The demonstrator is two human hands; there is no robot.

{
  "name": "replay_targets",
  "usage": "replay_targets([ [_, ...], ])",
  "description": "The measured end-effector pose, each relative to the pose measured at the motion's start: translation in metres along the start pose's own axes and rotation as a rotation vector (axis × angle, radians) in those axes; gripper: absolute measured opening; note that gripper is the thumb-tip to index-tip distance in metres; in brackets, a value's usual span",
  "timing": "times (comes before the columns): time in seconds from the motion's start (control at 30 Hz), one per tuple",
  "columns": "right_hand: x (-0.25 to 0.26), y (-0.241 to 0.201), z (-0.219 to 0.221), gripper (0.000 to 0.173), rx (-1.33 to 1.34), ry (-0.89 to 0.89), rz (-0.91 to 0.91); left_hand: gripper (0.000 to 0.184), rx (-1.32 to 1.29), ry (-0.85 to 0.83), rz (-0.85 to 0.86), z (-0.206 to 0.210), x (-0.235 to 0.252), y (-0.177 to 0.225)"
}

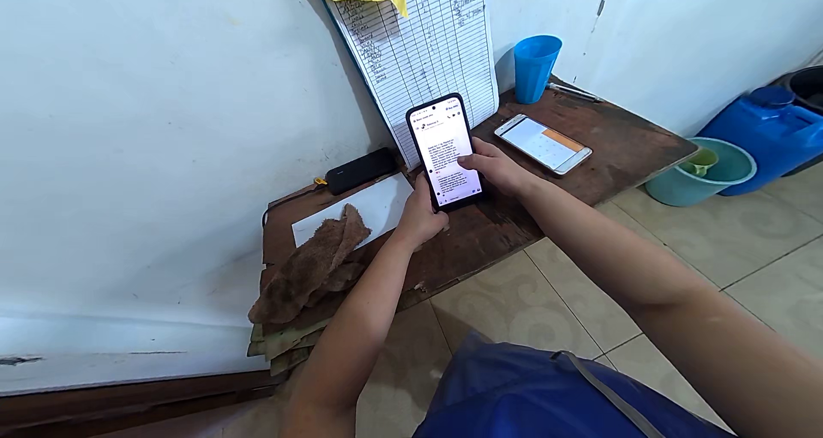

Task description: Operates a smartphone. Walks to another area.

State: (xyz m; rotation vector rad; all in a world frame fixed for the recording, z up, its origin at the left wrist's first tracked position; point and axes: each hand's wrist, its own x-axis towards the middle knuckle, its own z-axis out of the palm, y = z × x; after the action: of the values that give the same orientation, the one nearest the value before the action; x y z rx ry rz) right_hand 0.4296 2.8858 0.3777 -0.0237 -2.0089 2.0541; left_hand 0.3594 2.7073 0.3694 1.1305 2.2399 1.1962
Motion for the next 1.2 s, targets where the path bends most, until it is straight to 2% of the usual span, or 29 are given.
replay_targets([
  [0.53, 0.0008, 0.0017, -0.0007, 0.032, 0.006, -0.004, -0.008, 0.085, -0.003, -0.002, -0.007, 0.0003, -0.0004, 0.0008],
  [0.93, -0.0003, -0.0006, 0.0006, 0.033, 0.008, 0.005, 0.002, 0.091, -0.003, -0.001, -0.021, 0.0010, 0.0001, 0.0007],
  [1.2, 0.0003, -0.0022, 0.0023, 0.038, 0.205, 0.037, 0.171, 0.093, -0.013, -0.014, -0.032, -0.0002, -0.0007, 0.0029],
])
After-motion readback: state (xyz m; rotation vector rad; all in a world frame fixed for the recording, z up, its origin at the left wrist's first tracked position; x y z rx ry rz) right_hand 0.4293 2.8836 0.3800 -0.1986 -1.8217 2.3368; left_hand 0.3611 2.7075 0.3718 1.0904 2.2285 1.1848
